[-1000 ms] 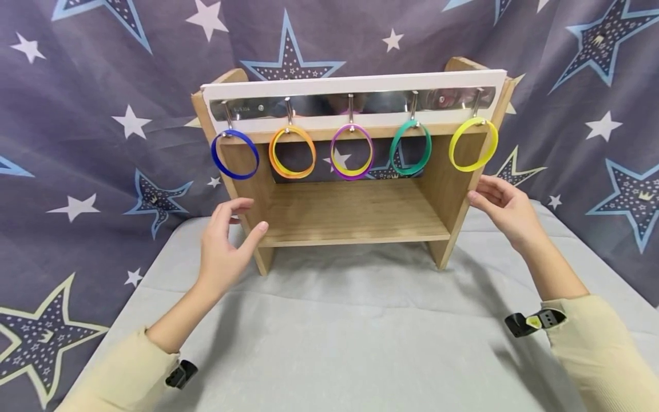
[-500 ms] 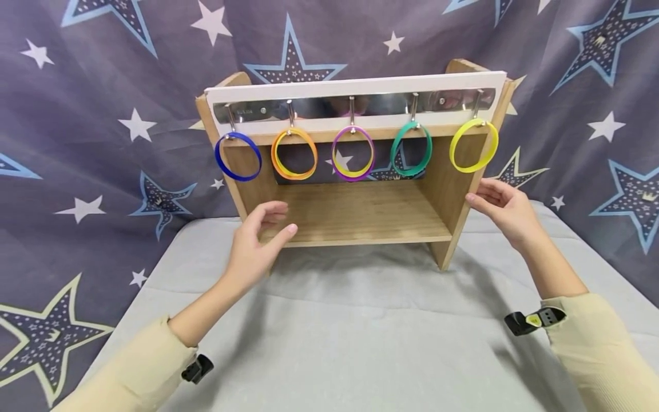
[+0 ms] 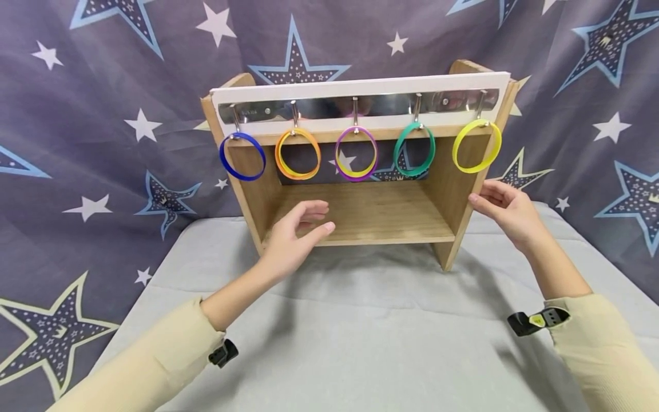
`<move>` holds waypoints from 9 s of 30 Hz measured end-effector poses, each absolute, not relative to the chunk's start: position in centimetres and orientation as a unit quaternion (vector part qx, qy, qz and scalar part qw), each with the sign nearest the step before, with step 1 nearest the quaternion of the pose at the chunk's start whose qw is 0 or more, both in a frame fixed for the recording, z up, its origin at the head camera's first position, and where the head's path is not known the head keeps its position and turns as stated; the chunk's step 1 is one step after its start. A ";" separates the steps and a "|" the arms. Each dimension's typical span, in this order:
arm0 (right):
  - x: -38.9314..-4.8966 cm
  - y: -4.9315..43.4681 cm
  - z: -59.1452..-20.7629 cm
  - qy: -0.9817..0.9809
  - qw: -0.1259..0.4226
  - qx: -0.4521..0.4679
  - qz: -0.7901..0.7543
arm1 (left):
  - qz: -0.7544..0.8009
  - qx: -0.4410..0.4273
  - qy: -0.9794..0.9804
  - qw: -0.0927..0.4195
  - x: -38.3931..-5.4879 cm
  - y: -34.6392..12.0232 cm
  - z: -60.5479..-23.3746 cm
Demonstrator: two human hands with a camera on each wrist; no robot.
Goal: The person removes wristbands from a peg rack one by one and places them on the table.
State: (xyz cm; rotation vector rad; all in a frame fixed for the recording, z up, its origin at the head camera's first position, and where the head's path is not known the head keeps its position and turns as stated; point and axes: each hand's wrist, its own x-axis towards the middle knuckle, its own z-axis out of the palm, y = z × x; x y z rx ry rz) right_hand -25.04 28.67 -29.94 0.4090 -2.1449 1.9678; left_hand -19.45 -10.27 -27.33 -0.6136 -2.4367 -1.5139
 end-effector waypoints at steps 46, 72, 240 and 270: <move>-24.5 28.6 -30.1 -0.685 0.067 0.120 0.716 | -0.593 -0.279 -0.754 -0.034 -20.3 1.7 -22.3; -24.8 28.5 -30.1 -0.671 0.070 0.134 0.726 | -0.546 -0.224 -0.801 0.101 -21.7 7.2 -19.6; -25.0 28.9 -30.5 -0.648 0.064 0.148 0.744 | -0.557 -0.031 -0.770 -0.311 -22.0 6.5 -38.0; -24.9 29.0 -30.6 -0.650 0.061 0.138 0.745 | -0.562 -0.127 -0.763 -0.293 -22.3 1.5 -31.7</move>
